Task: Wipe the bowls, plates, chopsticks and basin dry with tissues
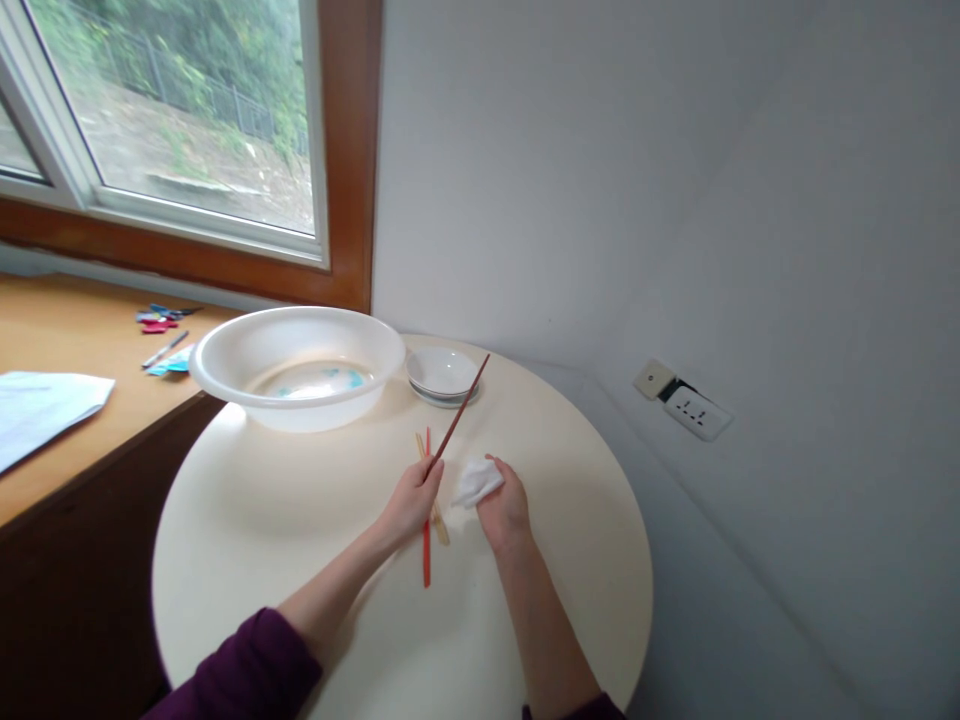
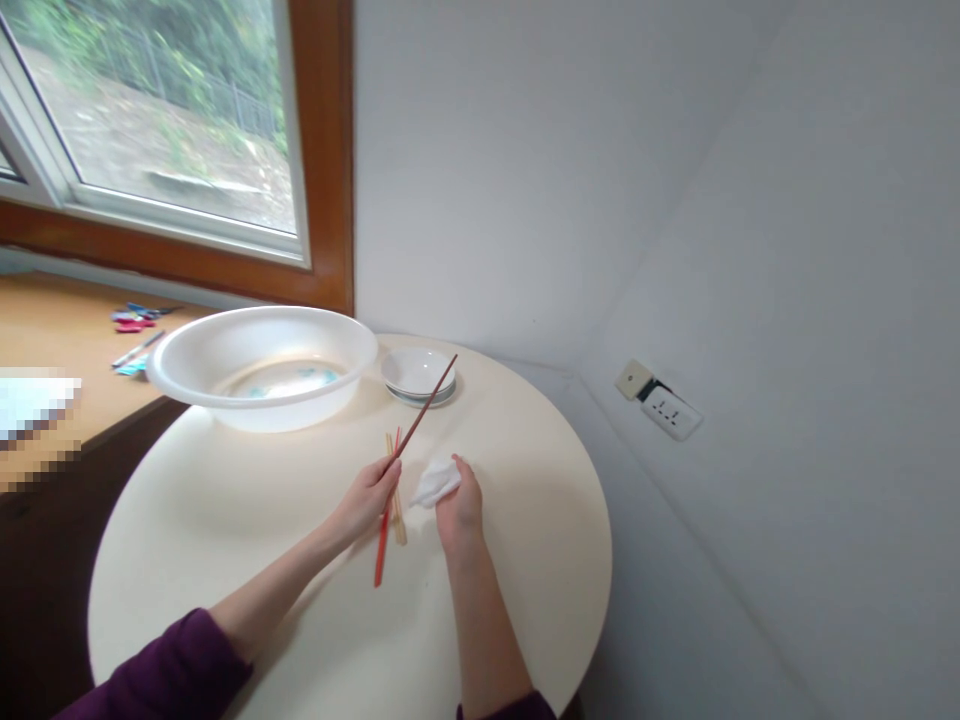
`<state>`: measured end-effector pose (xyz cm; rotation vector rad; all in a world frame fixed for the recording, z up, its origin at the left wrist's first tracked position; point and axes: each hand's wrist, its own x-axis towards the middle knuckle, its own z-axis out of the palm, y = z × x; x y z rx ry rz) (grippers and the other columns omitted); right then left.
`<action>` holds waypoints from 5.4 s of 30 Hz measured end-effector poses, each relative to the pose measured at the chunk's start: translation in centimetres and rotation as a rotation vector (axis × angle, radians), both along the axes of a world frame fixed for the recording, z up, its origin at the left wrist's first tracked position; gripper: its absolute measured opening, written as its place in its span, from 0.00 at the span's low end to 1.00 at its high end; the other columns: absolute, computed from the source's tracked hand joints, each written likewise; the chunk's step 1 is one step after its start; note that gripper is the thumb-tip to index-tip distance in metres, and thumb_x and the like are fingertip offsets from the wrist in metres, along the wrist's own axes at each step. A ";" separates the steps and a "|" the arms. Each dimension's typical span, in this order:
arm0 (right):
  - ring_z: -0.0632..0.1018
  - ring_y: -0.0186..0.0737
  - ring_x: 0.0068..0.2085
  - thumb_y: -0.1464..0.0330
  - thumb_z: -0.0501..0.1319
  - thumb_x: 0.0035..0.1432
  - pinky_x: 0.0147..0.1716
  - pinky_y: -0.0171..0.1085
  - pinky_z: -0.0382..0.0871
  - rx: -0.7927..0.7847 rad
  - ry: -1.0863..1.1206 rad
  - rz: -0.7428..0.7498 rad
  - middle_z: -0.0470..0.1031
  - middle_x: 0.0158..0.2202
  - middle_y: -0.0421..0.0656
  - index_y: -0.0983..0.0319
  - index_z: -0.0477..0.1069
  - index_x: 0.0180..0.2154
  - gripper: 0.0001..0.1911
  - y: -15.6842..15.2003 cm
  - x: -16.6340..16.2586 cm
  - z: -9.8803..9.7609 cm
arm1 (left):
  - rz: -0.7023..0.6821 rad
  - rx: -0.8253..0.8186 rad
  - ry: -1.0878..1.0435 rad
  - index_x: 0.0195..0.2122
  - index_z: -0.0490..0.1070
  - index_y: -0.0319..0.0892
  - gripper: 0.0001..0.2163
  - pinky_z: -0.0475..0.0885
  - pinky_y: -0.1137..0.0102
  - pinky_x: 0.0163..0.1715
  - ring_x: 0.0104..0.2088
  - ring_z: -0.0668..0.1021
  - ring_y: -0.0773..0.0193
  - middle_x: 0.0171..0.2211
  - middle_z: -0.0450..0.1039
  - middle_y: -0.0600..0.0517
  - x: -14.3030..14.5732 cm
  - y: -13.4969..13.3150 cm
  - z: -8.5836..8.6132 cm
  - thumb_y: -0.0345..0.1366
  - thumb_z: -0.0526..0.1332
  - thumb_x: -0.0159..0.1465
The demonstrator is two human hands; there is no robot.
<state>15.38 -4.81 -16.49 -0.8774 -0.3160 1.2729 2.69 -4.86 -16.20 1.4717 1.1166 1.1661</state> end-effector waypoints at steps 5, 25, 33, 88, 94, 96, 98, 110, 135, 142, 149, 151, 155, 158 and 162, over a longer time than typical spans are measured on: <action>0.75 0.35 0.29 0.76 0.60 0.37 0.32 0.33 0.69 0.058 -0.045 0.068 0.75 0.24 0.37 0.63 0.70 0.24 0.06 -0.5 -0.5 0.0 | -0.014 -0.018 -0.072 0.21 0.57 0.42 0.16 0.56 0.73 0.21 0.21 0.60 0.69 0.17 0.52 0.59 0.2 -0.2 -0.2 0.49 0.50 0.58; 0.74 0.38 0.46 0.62 0.53 0.54 0.53 0.43 0.60 0.237 0.184 0.127 0.77 0.41 0.41 0.59 0.70 0.40 0.14 -1.0 -0.1 1.5 | -0.180 -0.008 -0.029 0.21 0.54 0.44 0.15 0.57 0.73 0.22 0.20 0.61 0.69 0.17 0.55 0.59 0.8 -1.1 0.0 0.48 0.49 0.59; 0.74 0.42 0.46 0.67 0.49 0.52 0.48 0.46 0.64 0.245 0.198 0.346 0.76 0.43 0.44 0.62 0.71 0.40 0.17 -2.2 -0.4 3.2 | -0.177 -0.026 0.045 0.20 0.61 0.42 0.16 0.55 0.72 0.22 0.19 0.60 0.68 0.14 0.52 0.59 0.8 -0.8 -0.4 0.46 0.47 0.59; 0.75 0.32 0.30 0.69 0.69 0.38 0.33 0.33 0.69 0.284 -0.101 0.086 0.76 0.27 0.39 0.63 0.74 0.27 0.09 -0.2 -0.8 0.0 | -0.171 -0.094 -0.030 0.20 0.63 0.41 0.16 0.56 0.75 0.15 0.12 0.61 0.71 0.10 0.59 0.59 0.6 -0.6 -0.4 0.48 0.53 0.56; 0.75 0.32 0.30 0.70 0.71 0.34 0.34 0.33 0.70 0.247 -0.053 0.059 0.77 0.26 0.39 0.64 0.74 0.24 0.10 -0.2 -0.7 0.3 | -0.136 -0.054 -0.063 0.20 0.56 0.43 0.14 0.60 0.74 0.19 0.17 0.67 0.69 0.14 0.63 0.58 0.4 -0.4 -0.2 0.46 0.59 0.51; 0.75 0.31 0.30 0.70 0.70 0.35 0.33 0.32 0.70 0.249 -0.053 0.054 0.77 0.26 0.39 0.64 0.74 0.25 0.10 -0.3 -0.6 0.3 | -0.134 -0.065 -0.028 0.20 0.58 0.43 0.14 0.58 0.74 0.18 0.15 0.64 0.70 0.12 0.62 0.59 0.4 -0.4 -0.4 0.47 0.56 0.54; 0.75 0.31 0.30 0.70 0.71 0.35 0.33 0.32 0.70 0.257 -0.053 0.053 0.76 0.26 0.39 0.63 0.74 0.25 0.10 -0.2 -0.6 0.3 | -0.125 -0.076 0.004 0.20 0.61 0.42 0.16 0.56 0.74 0.16 0.12 0.61 0.71 0.09 0.58 0.60 0.5 -0.4 -0.7 0.49 0.51 0.57; 0.76 0.33 0.30 0.70 0.71 0.31 0.34 0.33 0.71 0.229 -0.029 0.024 0.77 0.26 0.40 0.64 0.75 0.23 0.11 -0.4 -0.6 0.7 | -0.143 -0.036 -0.072 0.22 0.59 0.42 0.12 0.62 0.74 0.21 0.18 0.69 0.69 0.15 0.66 0.56 0.0 -0.4 0.2 0.43 0.58 0.54; 0.78 0.29 0.29 0.72 0.70 0.35 0.32 0.28 0.73 0.250 0.007 -0.225 0.78 0.28 0.37 0.62 0.72 0.26 0.11 1.1 4.3 -0.5 | 0.104 -0.042 0.136 0.14 0.54 0.44 0.18 0.53 0.71 0.20 0.17 0.58 0.68 0.13 0.52 0.59 -2.8 1.2 0.8 0.49 0.50 0.56; 0.78 0.29 0.29 0.72 0.69 0.39 0.31 0.26 0.73 0.244 -0.004 -0.302 0.78 0.27 0.36 0.62 0.71 0.28 0.11 1.2 5.5 -1.1 | 0.136 0.009 0.032 0.19 0.61 0.42 0.12 0.60 0.71 0.24 0.20 0.66 0.67 0.15 0.62 0.57 -3.6 1.3 1.2 0.44 0.55 0.53; 0.78 0.28 0.31 0.72 0.68 0.40 0.32 0.26 0.73 0.228 -0.028 -0.400 0.78 0.28 0.36 0.62 0.71 0.30 0.11 1.6 6.1 -1.9 | 0.127 0.020 -0.122 0.24 0.66 0.40 0.12 0.69 0.66 0.31 0.28 0.75 0.62 0.22 0.72 0.51 -4.0 1.9 0.8 0.45 0.61 0.49; 0.78 0.28 0.31 0.71 0.68 0.40 0.32 0.26 0.73 0.226 -0.040 -0.429 0.78 0.29 0.36 0.62 0.70 0.30 0.12 1.6 6.2 -2.0 | 0.126 0.021 -0.184 0.24 0.67 0.40 0.13 0.70 0.66 0.33 0.30 0.76 0.60 0.24 0.73 0.51 -4.0 1.9 0.8 0.45 0.63 0.47; 0.78 0.29 0.31 0.70 0.69 0.39 0.32 0.27 0.73 0.224 -0.067 -0.469 0.77 0.28 0.35 0.61 0.70 0.30 0.12 1.5 6.1 -2.1 | 0.145 -0.005 -0.297 0.24 0.67 0.40 0.14 0.70 0.65 0.35 0.30 0.76 0.61 0.23 0.73 0.52 -4.0 1.7 1.2 0.44 0.66 0.44; 0.78 0.31 0.32 0.70 0.69 0.38 0.31 0.29 0.74 0.210 -0.093 -0.512 0.78 0.29 0.37 0.62 0.71 0.29 0.11 1.5 6.0 -2.1 | 0.161 -0.028 -0.338 0.26 0.69 0.39 0.15 0.70 0.64 0.36 0.29 0.76 0.62 0.22 0.73 0.52 -4.1 1.6 1.4 0.44 0.67 0.44; 0.78 0.33 0.33 0.70 0.69 0.37 0.31 0.30 0.74 0.179 -0.135 -0.576 0.78 0.29 0.38 0.63 0.72 0.30 0.13 1.5 6.0 -2.0 | 0.191 -0.056 -0.348 0.26 0.70 0.37 0.15 0.70 0.65 0.34 0.25 0.75 0.64 0.19 0.72 0.52 -4.1 1.4 1.5 0.45 0.66 0.45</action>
